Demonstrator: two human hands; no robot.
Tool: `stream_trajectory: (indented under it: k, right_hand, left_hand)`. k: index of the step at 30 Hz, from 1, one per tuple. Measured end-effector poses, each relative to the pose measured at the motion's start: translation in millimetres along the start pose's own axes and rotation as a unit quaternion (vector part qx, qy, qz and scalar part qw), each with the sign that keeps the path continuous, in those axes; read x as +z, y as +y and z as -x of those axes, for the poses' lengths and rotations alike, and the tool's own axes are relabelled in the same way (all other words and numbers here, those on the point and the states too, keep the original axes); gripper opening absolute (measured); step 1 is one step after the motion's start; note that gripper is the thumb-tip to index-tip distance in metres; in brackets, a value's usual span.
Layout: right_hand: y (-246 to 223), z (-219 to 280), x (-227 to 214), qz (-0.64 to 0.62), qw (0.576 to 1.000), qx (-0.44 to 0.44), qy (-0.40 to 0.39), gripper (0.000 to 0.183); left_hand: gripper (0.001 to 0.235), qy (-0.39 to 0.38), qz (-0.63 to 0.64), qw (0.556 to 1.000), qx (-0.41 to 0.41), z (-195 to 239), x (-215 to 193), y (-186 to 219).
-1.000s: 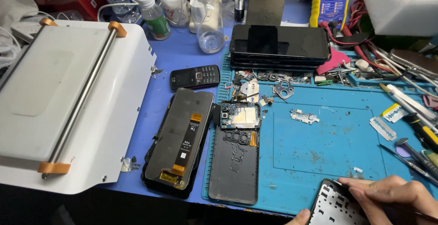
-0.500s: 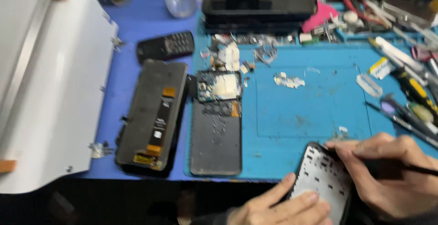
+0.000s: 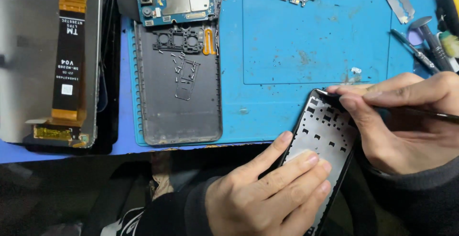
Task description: Cleaning and scraping residue from a smartphone frame to prepare for a new screen installation.
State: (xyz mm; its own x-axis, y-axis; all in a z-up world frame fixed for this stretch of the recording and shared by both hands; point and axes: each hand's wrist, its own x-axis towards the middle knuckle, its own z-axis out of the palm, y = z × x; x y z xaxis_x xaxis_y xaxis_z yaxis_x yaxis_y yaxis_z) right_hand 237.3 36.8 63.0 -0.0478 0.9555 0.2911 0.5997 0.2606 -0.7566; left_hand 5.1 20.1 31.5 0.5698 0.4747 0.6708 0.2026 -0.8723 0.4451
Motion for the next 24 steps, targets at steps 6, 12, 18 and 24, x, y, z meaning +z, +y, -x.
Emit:
stream_trajectory:
  k: [6,12,18,24]
  right_hand:
    - [10.5,-1.9,-3.4,-0.021,0.999,0.017,-0.028,0.022]
    - [18.1,12.3,4.1,0.019,1.000,-0.010,-0.018,0.018]
    - [18.9,5.7,2.1,-0.039,0.999,0.011,-0.013,0.018]
    - [16.7,8.1,5.0,-0.017,1.000,0.010,-0.008,0.017]
  left_hand:
    - [0.015,0.008,-0.008,1.000,-0.002,4.2,2.6,-0.4]
    - [0.014,0.016,-0.024,1.000,0.001,6.5,5.5,-1.6]
    - [0.015,0.020,-0.012,1.000,-0.013,8.3,6.0,-0.6]
    - [0.014,0.018,0.003,1.000,-0.020,7.5,5.7,-0.5]
